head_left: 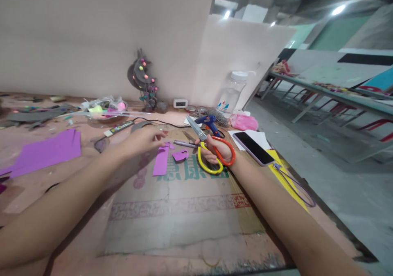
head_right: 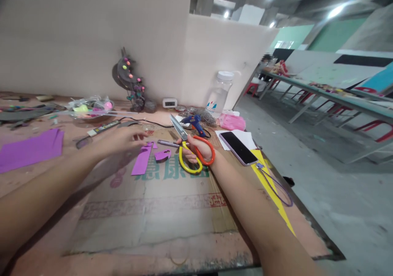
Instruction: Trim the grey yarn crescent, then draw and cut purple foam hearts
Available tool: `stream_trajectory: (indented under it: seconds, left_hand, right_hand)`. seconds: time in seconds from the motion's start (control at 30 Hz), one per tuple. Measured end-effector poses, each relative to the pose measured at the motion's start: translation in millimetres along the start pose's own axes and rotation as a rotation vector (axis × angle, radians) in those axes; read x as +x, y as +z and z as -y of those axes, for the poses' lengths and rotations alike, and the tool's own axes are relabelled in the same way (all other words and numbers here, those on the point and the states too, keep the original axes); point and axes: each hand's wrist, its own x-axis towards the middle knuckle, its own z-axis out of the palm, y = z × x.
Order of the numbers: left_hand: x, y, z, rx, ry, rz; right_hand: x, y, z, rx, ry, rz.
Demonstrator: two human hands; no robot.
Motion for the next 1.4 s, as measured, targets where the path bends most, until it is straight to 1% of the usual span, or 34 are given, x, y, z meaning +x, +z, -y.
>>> stream_trajectory:
  seconds: [0.07, 0.13, 0.2, 0.27, 0.37, 0.43, 0.47, 0.53, 0.57, 0.63, 0.67, 0.7, 0.73, 0.77, 0.8, 0.83, 0.87, 0.93, 1.03, 1.13, 1.2, 1.27, 1.4]
  left_hand:
    - [-1, 16.2, -14, 0.003, 0.106, 0.030]
    - [0, 30.2, -22, 0.016, 0.153, 0.026]
    - [1, 39.5, -22, 0.023, 0.154, 0.004]
    - [3, 43.5, -18, 0.009, 0.139, -0.024]
    - [6, 40.3, -12, -0.045, 0.100, -0.089]
    - [5, 32.2, -15, -0.098, 0.068, -0.153]
    - [3, 26.3, -20, -0.130, 0.058, -0.182]
    - [-8, 11.9, -38, -0.207, 0.064, -0.202]
    - [-17, 3.8, -51, -0.253, 0.090, -0.178]
    - [-38, -12.4, -78, -0.345, 0.186, -0.069]
    - [-48, -19.4, -91, -0.405, 0.264, 0.024]
    - [-56, -24.8, -101, -0.505, 0.370, 0.190]
    - [-61, -28.0, -108, -0.537, 0.414, 0.295]
    - [-63, -28.6, -111, -0.492, 0.419, 0.315]
    - [-61, -26.5, -111, -0.370, 0.362, 0.243]
    - [-56, -21.7, -107, -0.214, 0.260, 0.118]
    - [-49, -14.7, -101, -0.141, 0.191, 0.055]
    - [-34, 3.2, -86, -0.042, 0.099, -0.029]
    - [-19, 30.5, -70, 0.048, 0.067, -0.039]
    - [-16, 48.6, -68, 0.079, 0.058, -0.036]
    - [-16, 54.5, -68, 0.079, 0.052, -0.029]
    - [-15, 56.7, -69, 0.070, 0.048, -0.015]
    - [-13, 56.2, -71, 0.054, 0.030, -0.001]
  right_hand:
    - [1, 0, 0, 0.001, -0.005, -0.005]
    - [1, 0, 0, 0.005, -0.008, -0.009]
    - [2, 0, 0, 0.008, -0.003, -0.007]
    - [2, -1, 0, 0.010, 0.006, -0.002]
    - [3, -2, 1, 0.013, 0.011, 0.004]
    - [3, -2, 1, 0.014, 0.010, 0.008]
    - [4, -3, 1, 0.014, 0.011, 0.010]
    - [4, -4, 1, 0.014, 0.015, 0.013]
    - [4, -4, 1, 0.014, 0.019, 0.014]
    - [5, -5, 0, 0.014, 0.022, 0.012]
    - [5, -5, -1, 0.015, 0.021, 0.011]
    - [5, -5, -1, 0.016, 0.017, 0.008]
    - [5, -5, -1, 0.016, 0.013, 0.006]
    - [5, -5, -2, 0.015, 0.010, 0.005]
    - [5, -4, -2, 0.012, 0.009, 0.006]
    - [5, -4, -1, 0.009, 0.010, 0.008]
    - [4, -3, -1, 0.004, 0.013, 0.010]
    - [4, -2, 1, -0.007, 0.021, 0.012]
    - [5, -3, 2, -0.022, 0.032, 0.007]
    - [5, -4, 1, -0.038, 0.034, -0.010]
    - [5, -2, 0, -0.052, 0.025, -0.031]
    - [5, 1, -1, -0.072, 0.004, -0.063]
    - [0, 18, -1, -0.136, -0.095, -0.185]
